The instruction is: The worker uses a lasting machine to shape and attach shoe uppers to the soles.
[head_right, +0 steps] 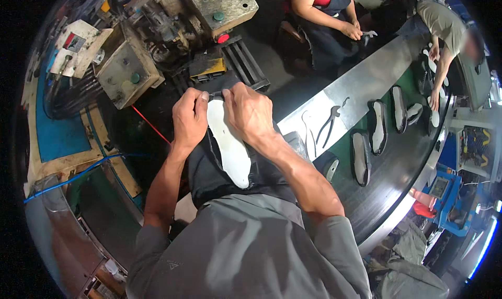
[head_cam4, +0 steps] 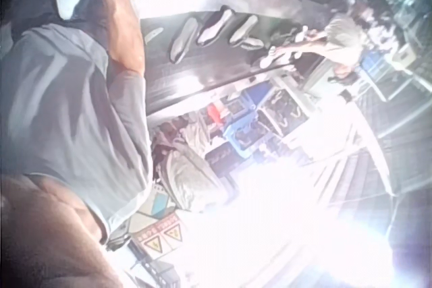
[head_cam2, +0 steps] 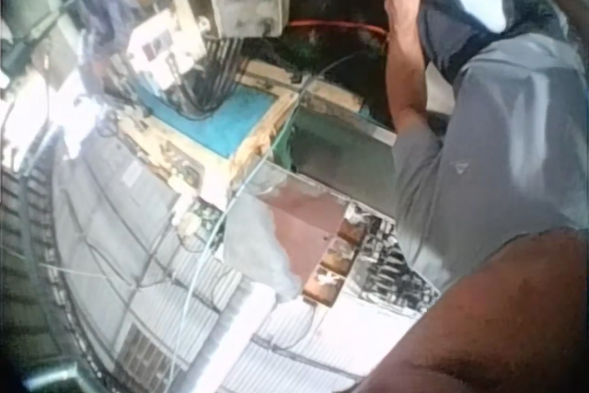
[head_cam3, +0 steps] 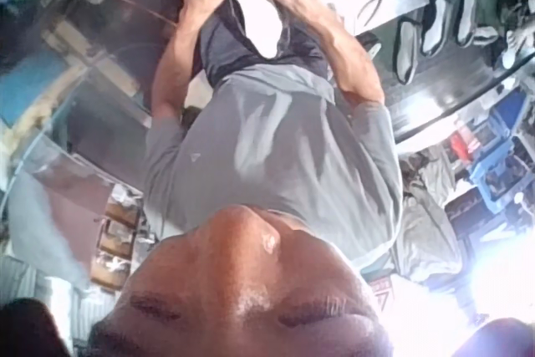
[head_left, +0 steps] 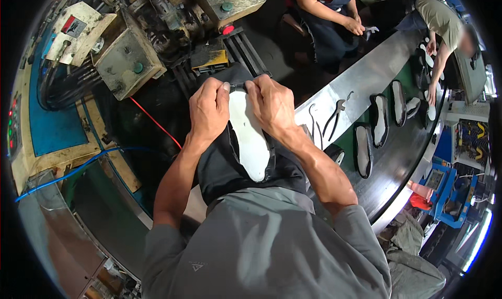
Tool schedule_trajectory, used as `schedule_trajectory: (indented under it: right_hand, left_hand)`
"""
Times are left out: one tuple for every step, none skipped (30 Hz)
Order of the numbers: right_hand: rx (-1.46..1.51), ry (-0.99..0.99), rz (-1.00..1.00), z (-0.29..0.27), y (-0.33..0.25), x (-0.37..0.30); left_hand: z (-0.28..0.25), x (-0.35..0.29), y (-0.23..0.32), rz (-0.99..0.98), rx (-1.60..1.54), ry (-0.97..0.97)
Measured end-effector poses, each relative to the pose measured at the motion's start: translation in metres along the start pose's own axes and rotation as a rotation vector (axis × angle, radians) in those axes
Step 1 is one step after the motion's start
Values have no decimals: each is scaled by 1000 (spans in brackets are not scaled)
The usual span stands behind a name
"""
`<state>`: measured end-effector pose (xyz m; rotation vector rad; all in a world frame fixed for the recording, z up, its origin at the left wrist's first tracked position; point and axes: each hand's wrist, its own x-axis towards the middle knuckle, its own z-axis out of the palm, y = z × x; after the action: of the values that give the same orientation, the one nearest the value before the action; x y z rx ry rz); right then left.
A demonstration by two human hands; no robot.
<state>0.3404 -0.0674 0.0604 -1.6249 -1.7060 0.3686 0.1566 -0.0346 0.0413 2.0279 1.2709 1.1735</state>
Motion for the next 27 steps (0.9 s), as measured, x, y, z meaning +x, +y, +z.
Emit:
schedule_trajectory:
  right_hand:
    - [59, -24, 31, -1, -1, 0]
    - [119, -48, 62, -2, -3, 0]
    - [293, -292, 279, -17, 1, -1]
    - [294, -289, 280, -15, 4, -10]
    - [442, -315, 280, -11, 8, -22]
    - [591, -339, 280, -8, 11, -33]
    - [583, -430, 338, -17, 2, -36]
    - [586, -431, 343, -16, 4, -38]
    - [564, -413, 333, -15, 6, -39]
    - [546, -395, 325, -14, 6, -41]
    - [512, -395, 324, -16, 3, -41]
    - [518, -393, 331, -14, 3, -43]
    - [518, -376, 305, -13, 5, -44]
    - [517, -359, 277, -13, 5, -45]
    - [520, -358, 282, -13, 5, -47]
    - [508, -325, 271, -13, 4, -47]
    - [496, -291, 258, -13, 3, -48]
    - [498, -290, 258, -11, 4, -49]
    - [491, -280, 275, -9, 6, -50]
    - [484, -270, 291, -8, 8, -51]
    - [483, -265, 290, -7, 9, -50]
    - [477, -264, 311, -7, 11, -50]
    - [471, -262, 332, -7, 13, -49]
    - [468, -255, 334, -6, 13, -49]
    - [484, -257, 349, -5, 12, -50]
    - [501, -258, 364, -4, 12, -51]
    - [482, -242, 325, -4, 13, -53]
  left_hand:
    - [-2, -2, 0, -13, 25, 2]
    - [-4, -5, 1, -27, 50, 3]
    - [-8, -9, 4, -55, 24, -11]
    - [-10, -9, 5, -52, 24, -13]
    - [-10, -9, 6, -55, -61, -27]
    - [-11, -9, 7, -58, -145, -43]
    - [-17, -12, 6, -174, -213, -139]
    - [-15, -12, 7, -177, -212, -143]
    - [-13, -11, 8, -230, -310, -214]
    - [-12, -12, 8, -285, -405, -287]
    - [-15, -10, 12, -388, -562, -343]
    - [-15, -10, 11, -392, -559, -351]
    - [-15, -10, 11, -397, -572, -358]
    - [-14, -10, 10, -402, -585, -364]
    - [-11, -11, 9, -405, -583, -369]
    - [-6, -13, 5, -334, -531, -329]
    - [-2, -14, 2, -262, -478, -288]
    - [1, -16, 1, -261, -475, -288]
    - [5, -16, 0, -199, -455, -258]
    - [9, -16, -2, -136, -435, -227]
    - [11, -16, -4, -114, -402, -223]
    - [11, -13, -2, -109, -405, -227]
    - [10, -9, -1, -154, -428, -289]
    - [8, -5, 0, -199, -451, -352]
    - [3, -3, 4, -420, -734, -414]
    - [-1, 1, 0, -633, -1087, -453]
    - [4, 1, -12, -614, -968, -448]
